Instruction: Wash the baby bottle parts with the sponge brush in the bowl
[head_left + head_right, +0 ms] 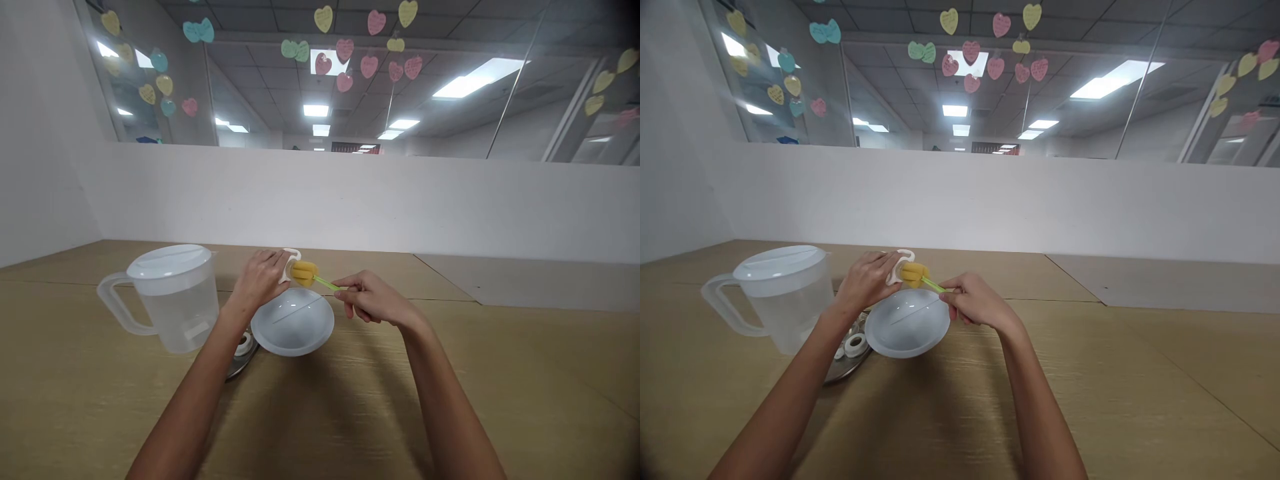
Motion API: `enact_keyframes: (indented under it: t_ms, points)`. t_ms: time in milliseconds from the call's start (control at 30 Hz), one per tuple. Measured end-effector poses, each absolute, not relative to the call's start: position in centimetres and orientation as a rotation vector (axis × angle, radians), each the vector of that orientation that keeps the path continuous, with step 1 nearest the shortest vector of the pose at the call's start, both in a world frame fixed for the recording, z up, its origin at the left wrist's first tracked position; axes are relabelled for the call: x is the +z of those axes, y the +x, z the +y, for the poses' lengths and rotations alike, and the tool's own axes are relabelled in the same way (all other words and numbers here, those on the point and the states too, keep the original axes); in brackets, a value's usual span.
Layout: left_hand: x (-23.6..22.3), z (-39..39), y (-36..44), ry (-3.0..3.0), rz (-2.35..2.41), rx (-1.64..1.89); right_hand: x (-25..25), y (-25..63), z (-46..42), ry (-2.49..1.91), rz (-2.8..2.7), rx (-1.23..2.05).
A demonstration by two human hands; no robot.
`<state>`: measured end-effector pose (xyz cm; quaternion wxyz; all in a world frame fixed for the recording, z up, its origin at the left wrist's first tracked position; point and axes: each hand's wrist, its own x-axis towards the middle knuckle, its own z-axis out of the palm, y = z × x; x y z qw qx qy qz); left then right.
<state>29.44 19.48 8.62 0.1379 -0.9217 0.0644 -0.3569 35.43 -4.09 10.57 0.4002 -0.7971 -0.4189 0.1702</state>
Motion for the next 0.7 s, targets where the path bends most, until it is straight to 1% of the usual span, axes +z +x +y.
enact_keyframes:
  t_ms: [300, 700]
  points:
    - [8.8, 18.9, 29.5, -2.596, 0.258, -0.989, 10.6, 35.3, -4.0, -2.045, -1.033, 0.467]
    - [8.7, 18.3, 29.5, -2.587, 0.294, -0.926, 10.6, 35.2, -3.9, -2.063, -1.039, 0.374]
